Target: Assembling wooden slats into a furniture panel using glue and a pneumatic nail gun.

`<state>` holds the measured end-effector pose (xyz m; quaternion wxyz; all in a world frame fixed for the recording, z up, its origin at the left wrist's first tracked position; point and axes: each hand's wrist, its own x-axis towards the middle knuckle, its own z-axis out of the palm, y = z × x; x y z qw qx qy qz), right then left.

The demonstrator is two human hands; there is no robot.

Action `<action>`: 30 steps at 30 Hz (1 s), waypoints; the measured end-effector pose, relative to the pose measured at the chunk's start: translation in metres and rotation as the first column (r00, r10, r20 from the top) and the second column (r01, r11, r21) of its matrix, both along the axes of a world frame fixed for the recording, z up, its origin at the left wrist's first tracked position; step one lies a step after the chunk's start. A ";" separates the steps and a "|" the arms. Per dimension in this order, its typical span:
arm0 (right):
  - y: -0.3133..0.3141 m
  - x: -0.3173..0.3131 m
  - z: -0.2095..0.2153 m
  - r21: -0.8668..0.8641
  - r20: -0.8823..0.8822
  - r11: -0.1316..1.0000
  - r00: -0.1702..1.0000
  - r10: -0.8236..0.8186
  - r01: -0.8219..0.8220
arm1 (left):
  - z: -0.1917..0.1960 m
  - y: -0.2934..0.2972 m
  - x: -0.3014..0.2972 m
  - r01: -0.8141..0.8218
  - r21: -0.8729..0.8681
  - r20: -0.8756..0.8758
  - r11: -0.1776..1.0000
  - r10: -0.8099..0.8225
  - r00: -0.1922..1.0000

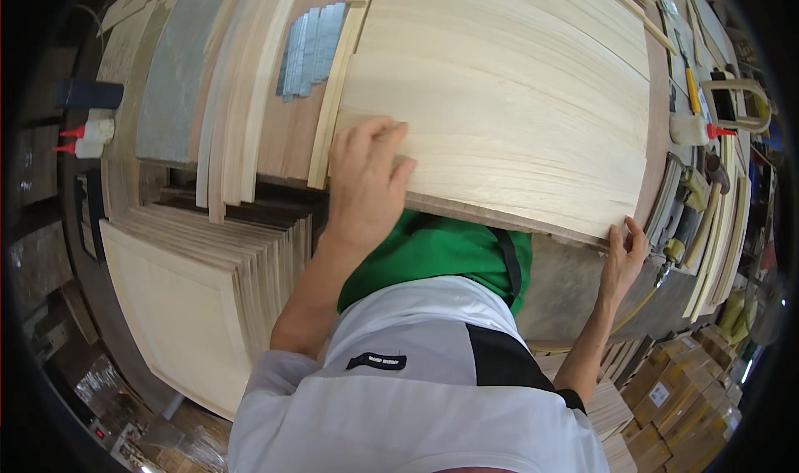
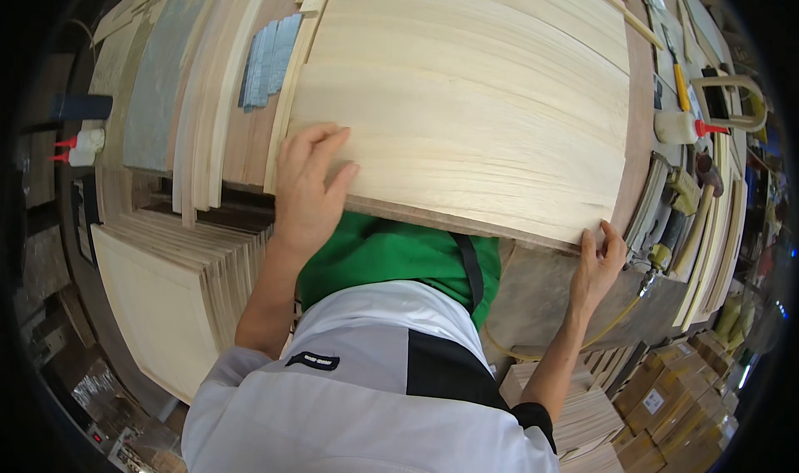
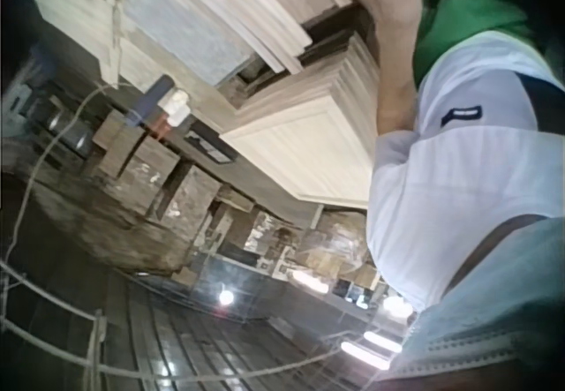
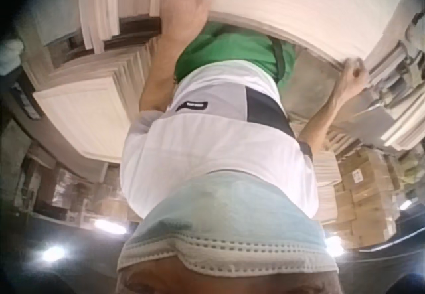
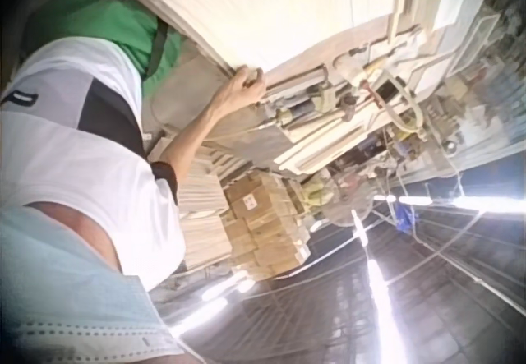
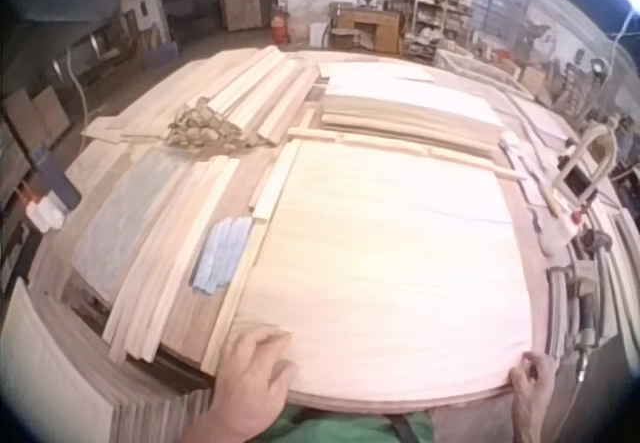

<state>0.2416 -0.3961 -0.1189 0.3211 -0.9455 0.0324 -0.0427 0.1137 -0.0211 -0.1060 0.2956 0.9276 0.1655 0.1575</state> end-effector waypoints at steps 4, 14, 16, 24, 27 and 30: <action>0.002 -0.003 0.003 -0.179 0.030 0.982 0.998 0.062 -0.056 | -0.005 -0.010 0.035 0.139 0.054 0.058 0.989 -0.143 0.988; -0.003 0.033 -0.001 0.056 -0.031 0.997 0.998 0.049 -0.047 | -0.023 0.004 0.081 0.218 0.162 0.000 0.962 -0.221 0.975; -0.011 0.064 -0.003 0.079 -0.003 0.996 0.999 0.039 -0.039 | -0.027 0.002 0.087 0.256 0.177 0.008 0.950 -0.262 0.965; 0.030 0.121 -0.004 0.136 0.010 0.980 0.990 0.143 -0.143 | -0.032 -0.004 0.094 0.286 0.229 -0.047 0.930 -0.283 0.958; 0.035 0.119 -0.008 0.140 0.016 0.980 0.990 0.142 -0.143 | -0.034 0.001 0.095 0.280 0.227 -0.038 0.933 -0.279 0.960; 0.041 0.118 -0.006 0.111 0.037 0.985 0.991 0.129 -0.132 | -0.035 0.003 0.097 0.288 0.224 -0.032 0.931 -0.288 0.957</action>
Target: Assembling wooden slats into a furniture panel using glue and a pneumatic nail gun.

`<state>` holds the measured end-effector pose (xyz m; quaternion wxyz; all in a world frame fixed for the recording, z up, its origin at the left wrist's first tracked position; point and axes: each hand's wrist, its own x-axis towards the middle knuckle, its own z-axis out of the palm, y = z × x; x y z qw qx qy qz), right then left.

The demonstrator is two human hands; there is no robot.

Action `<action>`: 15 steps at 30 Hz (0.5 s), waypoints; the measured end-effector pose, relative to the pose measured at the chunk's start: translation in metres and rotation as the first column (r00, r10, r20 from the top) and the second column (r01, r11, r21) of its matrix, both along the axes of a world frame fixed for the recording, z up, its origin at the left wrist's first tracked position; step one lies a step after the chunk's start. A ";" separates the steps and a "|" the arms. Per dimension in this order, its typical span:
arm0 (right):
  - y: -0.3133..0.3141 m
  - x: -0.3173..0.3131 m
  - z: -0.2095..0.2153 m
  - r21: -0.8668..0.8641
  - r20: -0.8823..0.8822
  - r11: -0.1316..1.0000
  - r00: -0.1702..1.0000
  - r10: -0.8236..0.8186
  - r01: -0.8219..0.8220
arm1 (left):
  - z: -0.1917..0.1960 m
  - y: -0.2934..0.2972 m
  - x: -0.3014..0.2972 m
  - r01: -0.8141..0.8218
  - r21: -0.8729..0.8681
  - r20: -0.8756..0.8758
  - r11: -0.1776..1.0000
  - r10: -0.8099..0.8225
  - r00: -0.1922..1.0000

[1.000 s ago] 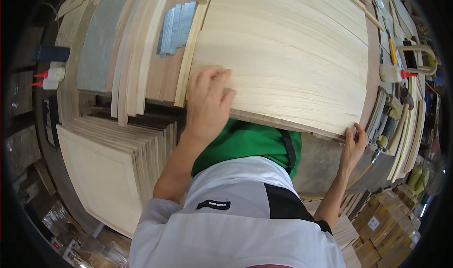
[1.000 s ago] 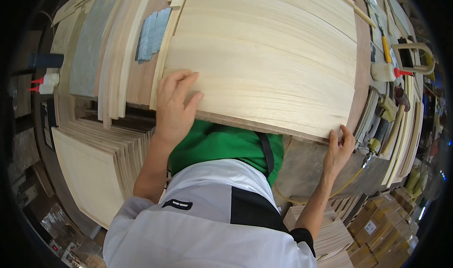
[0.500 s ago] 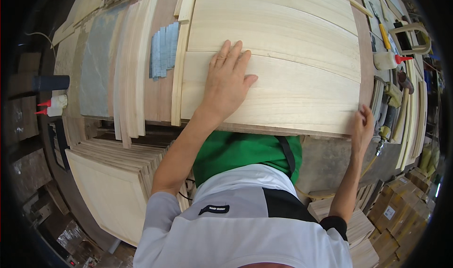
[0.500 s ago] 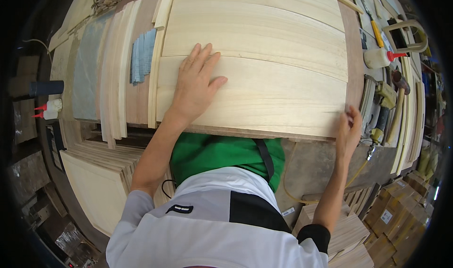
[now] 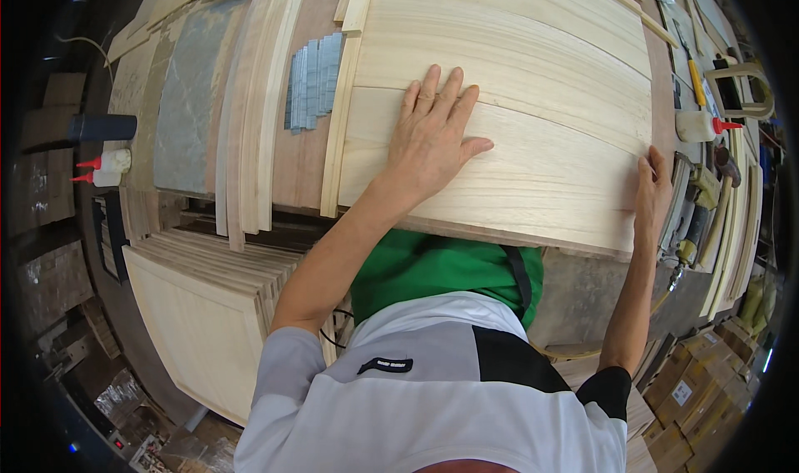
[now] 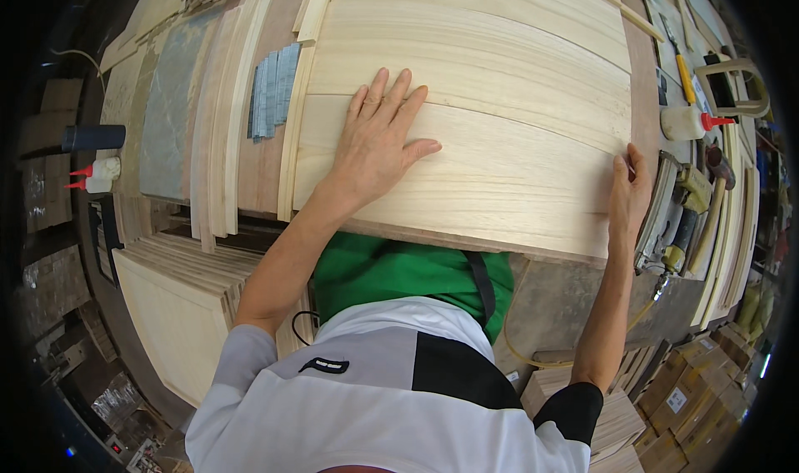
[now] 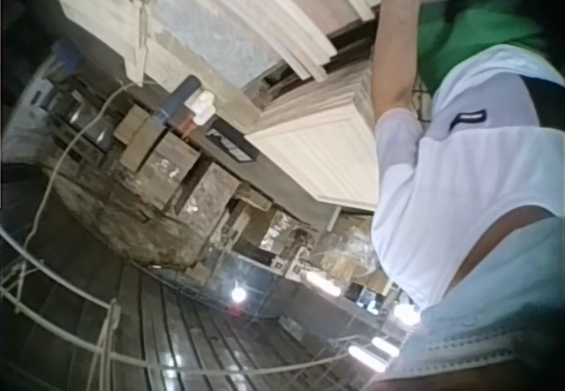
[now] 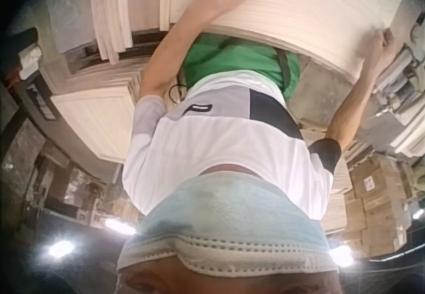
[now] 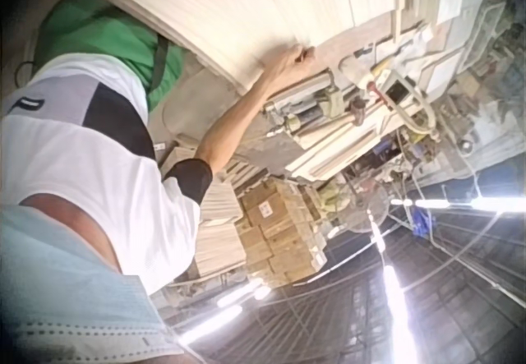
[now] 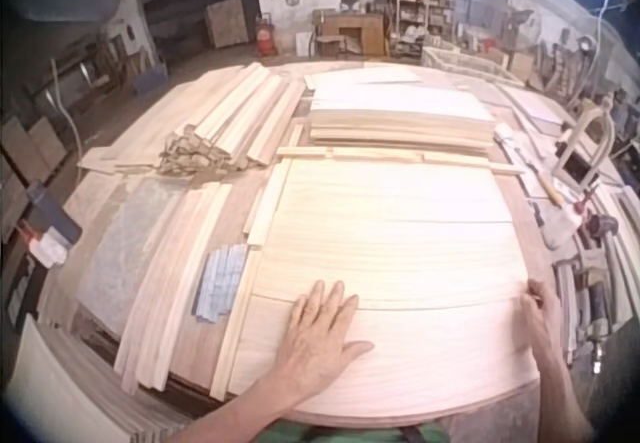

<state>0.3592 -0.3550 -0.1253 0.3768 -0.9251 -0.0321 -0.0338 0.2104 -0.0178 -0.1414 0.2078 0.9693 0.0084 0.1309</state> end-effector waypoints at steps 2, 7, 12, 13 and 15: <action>-0.003 0.001 -0.001 -0.037 0.065 0.999 0.998 0.023 -0.021 | 0.002 -0.001 0.004 0.017 -0.006 0.004 1.000 -0.017 1.000; -0.004 0.005 0.008 -0.149 0.069 0.989 0.998 0.014 -0.004 | 0.016 0.002 0.005 -0.013 0.027 -0.120 1.000 0.016 0.993; -0.004 0.086 0.006 -0.003 0.058 1.000 0.998 0.003 -0.003 | 0.016 0.022 0.058 0.011 0.062 0.036 0.998 -0.013 0.999; -0.006 0.108 -0.002 0.032 0.095 0.999 0.995 -0.010 0.007 | 0.014 0.027 0.076 0.036 0.083 0.075 0.996 -0.042 0.996; -0.002 0.143 -0.010 0.100 0.057 0.995 0.998 0.004 -0.009 | 0.006 0.034 0.105 -0.001 0.098 0.055 0.995 -0.004 0.998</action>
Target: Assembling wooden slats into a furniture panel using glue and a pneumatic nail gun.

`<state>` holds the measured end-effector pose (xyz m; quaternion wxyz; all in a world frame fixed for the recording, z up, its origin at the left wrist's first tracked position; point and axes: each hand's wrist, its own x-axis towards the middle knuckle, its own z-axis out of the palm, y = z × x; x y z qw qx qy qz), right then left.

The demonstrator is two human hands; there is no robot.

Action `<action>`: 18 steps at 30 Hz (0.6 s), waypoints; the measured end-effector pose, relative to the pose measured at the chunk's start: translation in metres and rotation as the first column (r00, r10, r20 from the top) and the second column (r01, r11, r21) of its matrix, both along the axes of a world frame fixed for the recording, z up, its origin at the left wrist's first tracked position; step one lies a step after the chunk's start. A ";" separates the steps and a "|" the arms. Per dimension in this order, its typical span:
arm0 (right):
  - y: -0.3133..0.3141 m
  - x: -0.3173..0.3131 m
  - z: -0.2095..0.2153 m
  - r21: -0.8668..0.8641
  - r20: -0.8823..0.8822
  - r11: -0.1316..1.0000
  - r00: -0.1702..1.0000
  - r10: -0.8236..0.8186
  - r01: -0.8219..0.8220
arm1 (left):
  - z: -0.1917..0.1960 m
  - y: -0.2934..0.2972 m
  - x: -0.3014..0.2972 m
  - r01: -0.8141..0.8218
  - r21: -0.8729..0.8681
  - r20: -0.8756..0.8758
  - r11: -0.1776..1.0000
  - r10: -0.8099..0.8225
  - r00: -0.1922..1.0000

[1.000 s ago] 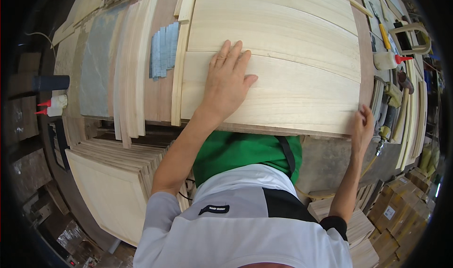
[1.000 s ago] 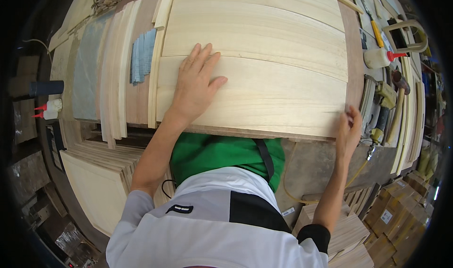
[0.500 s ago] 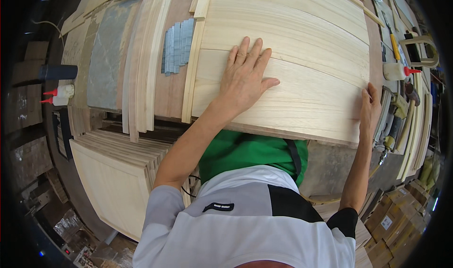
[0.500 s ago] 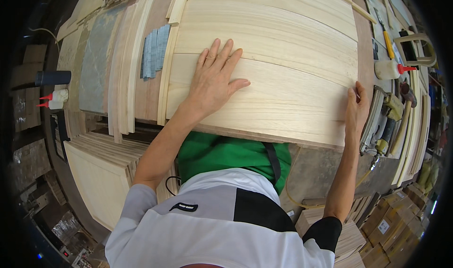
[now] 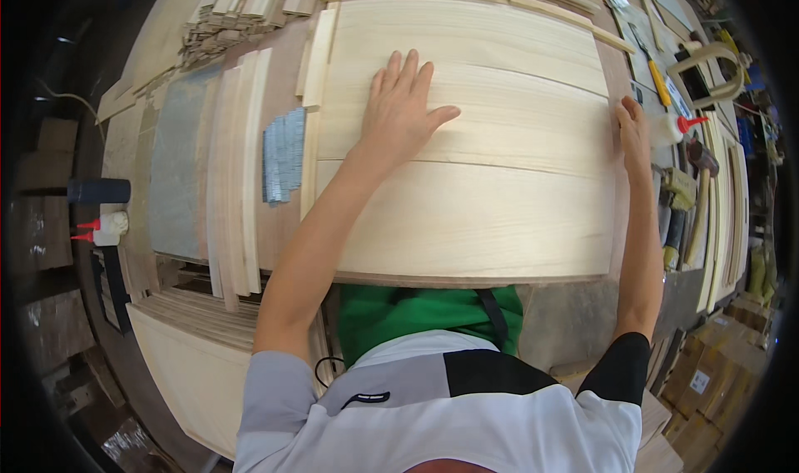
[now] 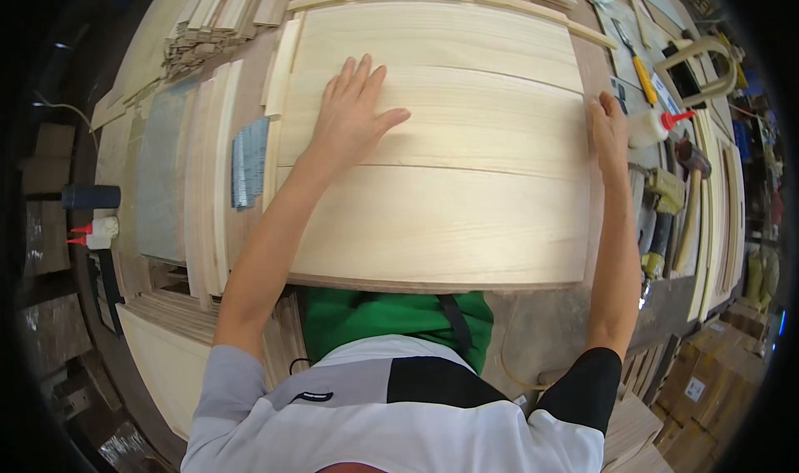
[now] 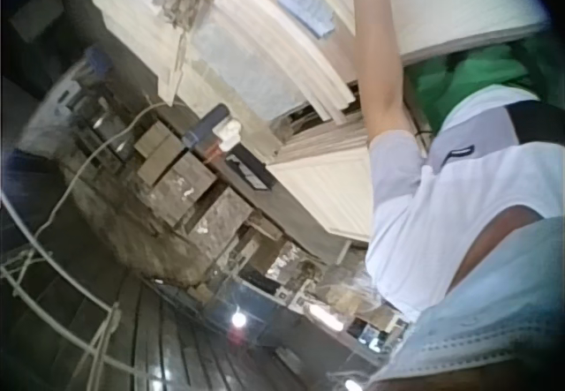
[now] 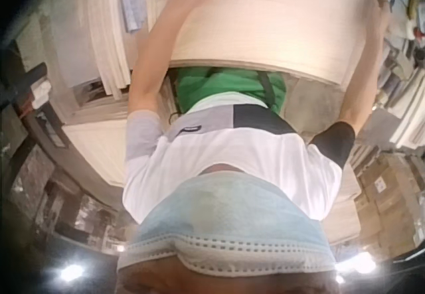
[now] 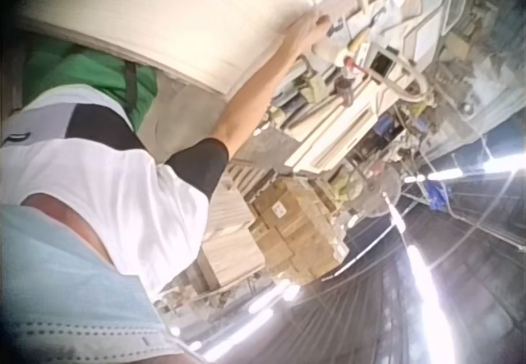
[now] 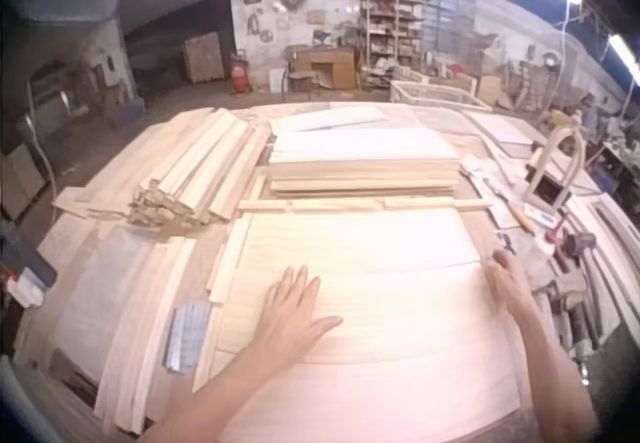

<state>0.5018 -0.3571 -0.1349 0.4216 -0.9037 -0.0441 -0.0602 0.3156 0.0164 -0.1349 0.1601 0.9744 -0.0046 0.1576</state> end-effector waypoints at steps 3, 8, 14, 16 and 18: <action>0.013 0.021 -0.004 0.090 -0.081 0.995 0.996 0.043 -0.036 | -0.006 0.011 0.017 -0.045 -0.001 -0.061 0.999 0.045 0.997; 0.022 0.025 -0.009 0.162 -0.114 0.984 0.990 0.087 -0.067 | -0.016 0.016 0.018 -0.035 -0.018 -0.044 0.999 0.035 0.998; 0.027 0.014 -0.009 0.117 -0.074 0.989 0.993 0.094 -0.085 | -0.021 0.016 0.017 -0.030 -0.010 -0.004 1.000 0.030 1.000; 0.031 0.013 -0.010 -0.052 0.008 0.989 0.990 0.141 -0.140 | -0.022 0.016 0.015 -0.050 0.060 0.050 0.997 0.047 0.998; 0.029 0.020 -0.013 -0.072 0.005 0.985 0.987 0.160 -0.159 | -0.016 0.010 0.013 -0.041 0.026 0.059 0.999 0.039 0.997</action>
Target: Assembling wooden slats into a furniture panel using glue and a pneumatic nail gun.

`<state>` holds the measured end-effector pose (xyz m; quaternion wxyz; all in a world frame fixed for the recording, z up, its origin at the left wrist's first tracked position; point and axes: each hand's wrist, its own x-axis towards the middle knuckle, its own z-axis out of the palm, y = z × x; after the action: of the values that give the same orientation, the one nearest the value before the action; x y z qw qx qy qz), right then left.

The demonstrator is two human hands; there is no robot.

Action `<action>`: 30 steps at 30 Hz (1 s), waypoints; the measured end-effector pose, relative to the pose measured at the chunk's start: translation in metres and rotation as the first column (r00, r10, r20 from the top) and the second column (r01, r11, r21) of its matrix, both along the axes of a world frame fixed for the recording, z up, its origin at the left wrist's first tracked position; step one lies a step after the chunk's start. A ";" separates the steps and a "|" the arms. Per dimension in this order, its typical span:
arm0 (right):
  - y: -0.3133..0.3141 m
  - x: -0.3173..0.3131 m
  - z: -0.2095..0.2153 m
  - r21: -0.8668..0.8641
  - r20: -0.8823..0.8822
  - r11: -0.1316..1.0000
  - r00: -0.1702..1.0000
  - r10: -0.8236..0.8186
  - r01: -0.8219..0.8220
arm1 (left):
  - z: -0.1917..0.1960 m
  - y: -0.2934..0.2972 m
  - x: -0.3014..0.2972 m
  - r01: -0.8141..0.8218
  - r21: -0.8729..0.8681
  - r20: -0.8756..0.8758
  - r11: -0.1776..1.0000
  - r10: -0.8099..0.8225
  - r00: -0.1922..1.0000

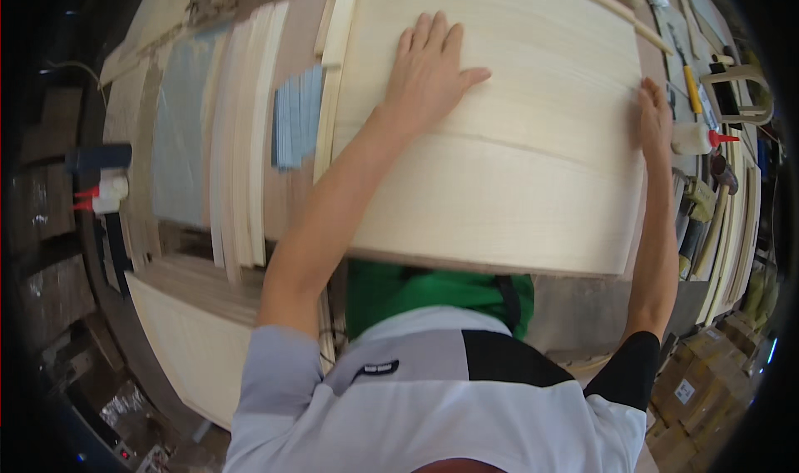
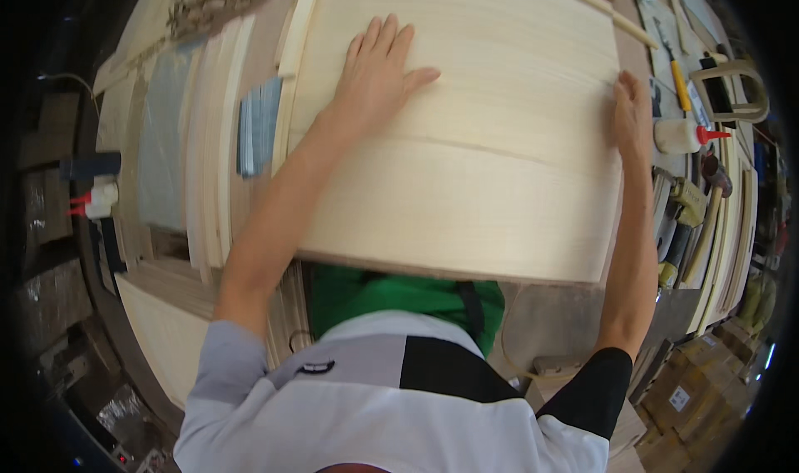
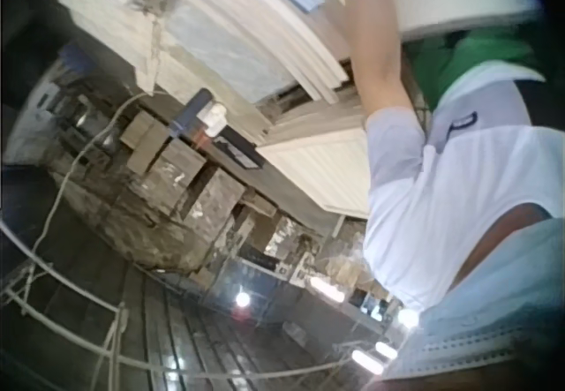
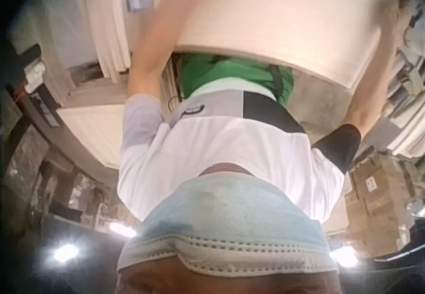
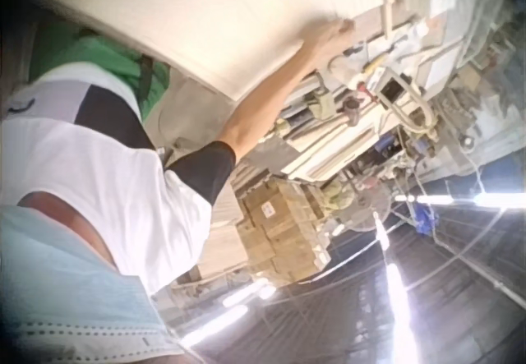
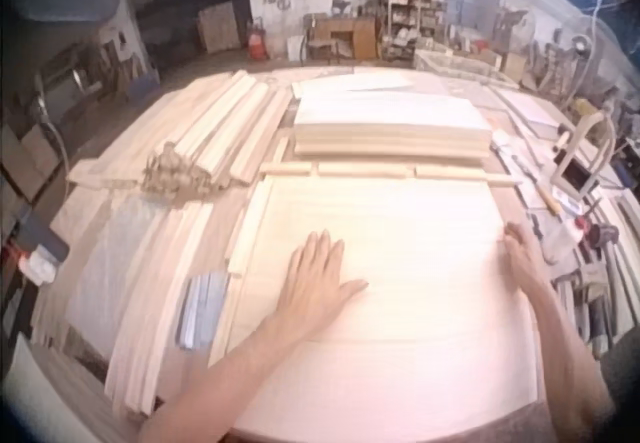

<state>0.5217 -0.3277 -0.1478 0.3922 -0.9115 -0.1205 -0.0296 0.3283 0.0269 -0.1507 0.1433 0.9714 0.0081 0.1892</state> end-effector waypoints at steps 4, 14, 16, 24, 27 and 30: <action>-0.006 0.002 -0.004 -0.009 0.024 0.999 0.999 0.032 -0.032 | 0.006 -0.042 -0.039 0.087 -0.042 0.068 0.995 -0.084 0.994; -0.067 -0.123 0.025 0.066 -0.130 0.993 0.987 -0.091 0.100 | 0.028 -0.090 -0.169 0.265 -0.311 -0.121 0.913 -0.315 0.942; -0.081 -0.163 0.031 0.095 -0.191 0.980 0.970 -0.153 0.173 | 0.030 -0.085 -0.178 0.258 -0.305 -0.120 0.917 -0.306 0.944; -0.068 -0.210 0.015 0.220 -0.169 0.945 0.963 -0.208 0.242 | 0.023 -0.073 -0.182 0.278 -0.263 -0.095 0.924 -0.312 0.945; -0.071 -0.213 0.014 0.208 -0.140 0.932 0.952 -0.273 0.298 | 0.025 -0.076 -0.178 0.298 -0.243 -0.097 0.923 -0.329 0.939; -0.090 -0.219 0.026 0.056 -0.089 0.940 0.939 -0.332 0.338 | 0.026 -0.084 -0.170 0.334 -0.245 -0.094 0.910 -0.365 0.926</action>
<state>0.3029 -0.4174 -0.1219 0.4177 -0.9048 0.0529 -0.0645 0.1586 -0.0568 -0.1243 0.2827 0.9453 -0.1351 0.0908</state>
